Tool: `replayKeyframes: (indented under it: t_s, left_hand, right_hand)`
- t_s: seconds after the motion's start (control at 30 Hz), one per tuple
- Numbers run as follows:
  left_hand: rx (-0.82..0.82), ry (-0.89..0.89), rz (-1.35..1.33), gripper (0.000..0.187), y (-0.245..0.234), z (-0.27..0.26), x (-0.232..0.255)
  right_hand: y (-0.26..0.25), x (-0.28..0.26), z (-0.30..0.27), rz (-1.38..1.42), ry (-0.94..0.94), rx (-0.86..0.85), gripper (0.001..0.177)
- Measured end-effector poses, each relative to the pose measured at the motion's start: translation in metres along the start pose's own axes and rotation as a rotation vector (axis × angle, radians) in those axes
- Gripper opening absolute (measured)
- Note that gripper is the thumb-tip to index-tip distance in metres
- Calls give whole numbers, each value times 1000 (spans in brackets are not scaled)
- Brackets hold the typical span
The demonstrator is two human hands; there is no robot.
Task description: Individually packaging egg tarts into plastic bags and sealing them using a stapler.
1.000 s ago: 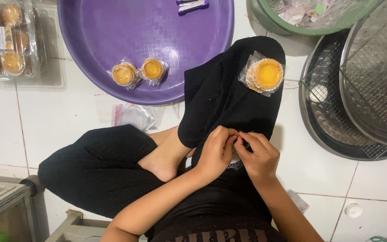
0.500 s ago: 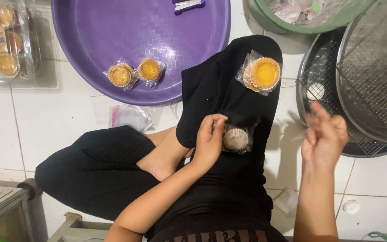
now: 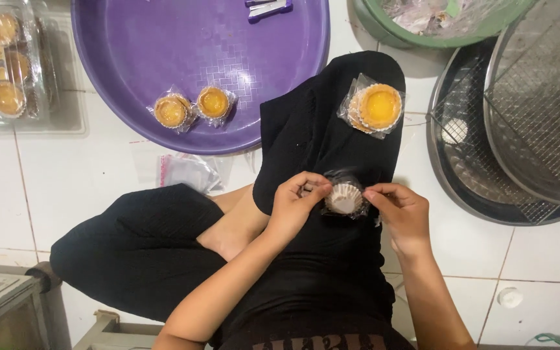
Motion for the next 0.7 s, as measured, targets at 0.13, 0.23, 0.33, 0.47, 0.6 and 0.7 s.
replayKeyframes:
  t_s: [0.13, 0.23, 0.33, 0.47, 0.6, 0.7]
  left_hand:
    - [-37, 70, 122, 16, 9, -1, 34]
    - [-93, 187, 247, 15, 13, 0, 47]
    - [-99, 210, 208, 11, 12, 6, 57]
    - [-155, 429, 221, 16, 5, 23, 55]
    - [-279, 834, 429, 20, -3, 35, 46]
    - [-319, 1255, 649, 21, -7, 45, 27]
  right_hand:
    - [-4, 9, 17, 83, -7, -62, 13]
    - [-5, 2, 22, 63, -4, -107, 23]
    - [-11, 10, 32, 135, -29, -107, 20]
    - [-14, 10, 49, 124, -311, -189, 11]
    - [-13, -12, 49, -171, -520, -248, 15]
    - [-23, 2, 54, -334, -598, -278, 17]
Point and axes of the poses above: each hand's wrist, its own z-axis towards the middle knuckle, its own y-axis out of the palm, x = y × z, the point moved 2 cm from there along z, towards the middle knuckle, and after that the axes turned 9 degrees about -x, right-handed, at the moved point
